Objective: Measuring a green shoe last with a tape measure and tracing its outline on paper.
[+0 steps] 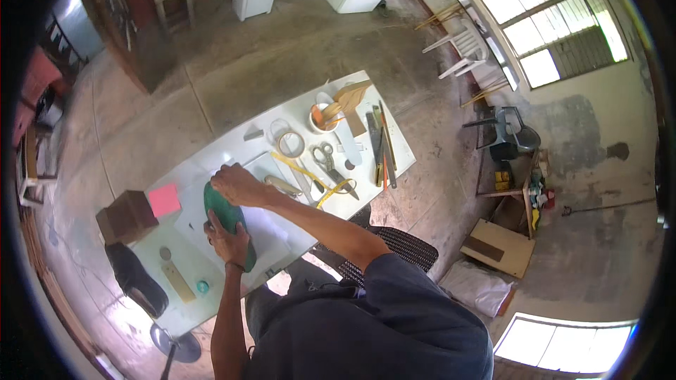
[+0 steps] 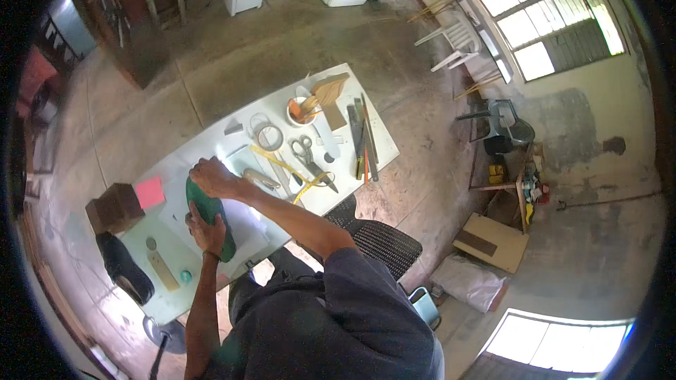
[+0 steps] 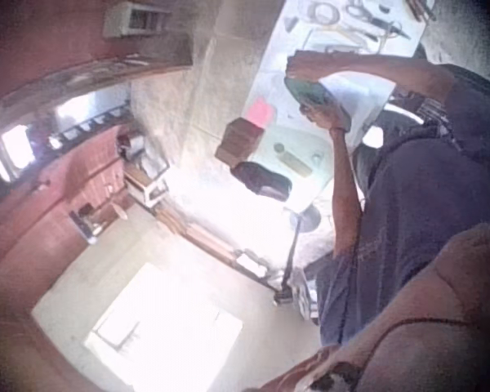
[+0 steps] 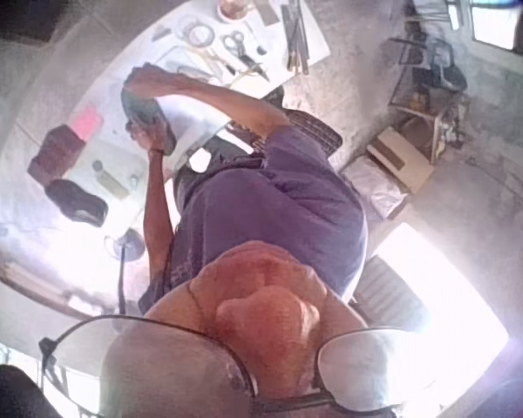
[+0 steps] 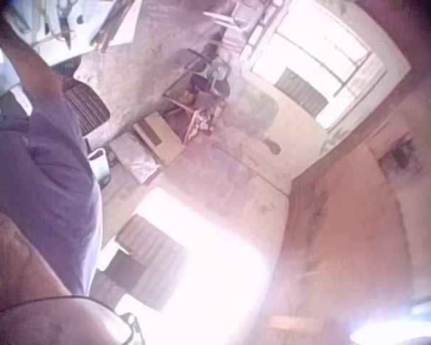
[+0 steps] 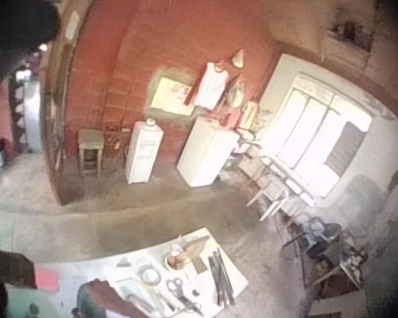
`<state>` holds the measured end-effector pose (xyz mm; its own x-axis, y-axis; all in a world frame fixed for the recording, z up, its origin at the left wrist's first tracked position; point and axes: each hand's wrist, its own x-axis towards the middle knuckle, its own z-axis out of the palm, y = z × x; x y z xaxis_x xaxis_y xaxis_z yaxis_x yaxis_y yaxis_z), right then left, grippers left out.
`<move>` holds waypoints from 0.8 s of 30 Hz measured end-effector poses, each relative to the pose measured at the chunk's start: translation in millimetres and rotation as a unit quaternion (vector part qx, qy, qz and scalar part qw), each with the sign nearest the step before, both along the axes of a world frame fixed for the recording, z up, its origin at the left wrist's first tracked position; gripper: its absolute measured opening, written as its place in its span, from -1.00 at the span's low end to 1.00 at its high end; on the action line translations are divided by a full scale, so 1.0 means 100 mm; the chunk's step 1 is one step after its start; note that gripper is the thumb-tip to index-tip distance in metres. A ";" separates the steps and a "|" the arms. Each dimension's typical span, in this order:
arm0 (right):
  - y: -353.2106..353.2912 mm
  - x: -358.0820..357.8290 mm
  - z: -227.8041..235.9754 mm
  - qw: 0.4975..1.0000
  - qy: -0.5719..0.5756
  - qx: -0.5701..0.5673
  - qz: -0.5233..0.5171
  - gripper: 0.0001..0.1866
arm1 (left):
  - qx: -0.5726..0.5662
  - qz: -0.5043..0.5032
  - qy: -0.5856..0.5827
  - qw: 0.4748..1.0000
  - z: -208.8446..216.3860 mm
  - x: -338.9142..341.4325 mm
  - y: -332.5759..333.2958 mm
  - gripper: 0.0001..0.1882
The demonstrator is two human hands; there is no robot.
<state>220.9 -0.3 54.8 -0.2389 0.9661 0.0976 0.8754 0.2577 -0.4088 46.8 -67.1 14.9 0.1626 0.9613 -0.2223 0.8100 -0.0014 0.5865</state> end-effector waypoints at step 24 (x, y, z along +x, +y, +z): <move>-0.32 -0.02 0.03 0.991 0.086 0.094 -0.037 -0.87 | -0.041 0.023 0.027 0.999 0.17 0.12 0.09 -0.02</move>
<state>218.7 -32.3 57.9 -0.1327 0.9415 0.3099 0.8158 0.2814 -0.5054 58.8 -57.8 31.9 0.1033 0.9459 -0.3075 0.8387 0.0833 0.5382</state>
